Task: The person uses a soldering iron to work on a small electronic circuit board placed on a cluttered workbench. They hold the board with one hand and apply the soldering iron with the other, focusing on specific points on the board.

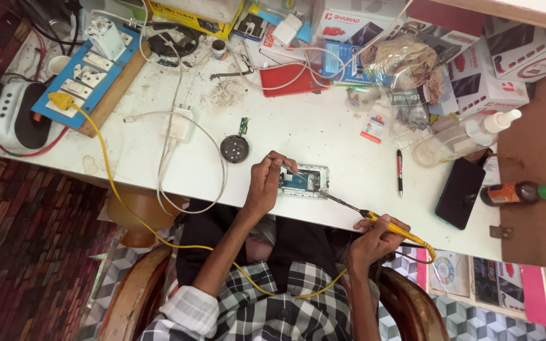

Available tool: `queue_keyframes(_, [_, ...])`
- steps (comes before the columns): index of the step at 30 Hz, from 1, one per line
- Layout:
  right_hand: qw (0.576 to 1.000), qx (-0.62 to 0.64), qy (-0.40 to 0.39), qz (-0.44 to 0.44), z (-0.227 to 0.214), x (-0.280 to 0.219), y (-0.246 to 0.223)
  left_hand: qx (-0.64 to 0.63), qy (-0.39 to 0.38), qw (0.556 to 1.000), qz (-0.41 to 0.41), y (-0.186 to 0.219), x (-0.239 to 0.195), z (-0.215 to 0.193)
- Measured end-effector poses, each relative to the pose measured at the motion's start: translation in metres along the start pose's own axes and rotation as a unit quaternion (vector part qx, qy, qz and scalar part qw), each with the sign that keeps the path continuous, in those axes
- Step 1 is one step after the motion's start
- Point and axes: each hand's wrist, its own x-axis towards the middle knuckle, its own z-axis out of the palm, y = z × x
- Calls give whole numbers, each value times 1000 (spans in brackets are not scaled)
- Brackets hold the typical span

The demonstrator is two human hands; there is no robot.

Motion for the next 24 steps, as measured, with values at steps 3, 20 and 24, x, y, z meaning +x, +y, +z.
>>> queue_keyframes(3, [999,-35,-1,-4,3,-2,-7,-18,-3,999,36,0,0,-1])
queue_keyframes(20, [996,76,34,7,-2,-11,20,-13,-1,1000,15,0,0,-2])
queue_keyframes(24, [997,74,31,9,-1,-11,23,10,-2,997,-80,-3,-1,-2])
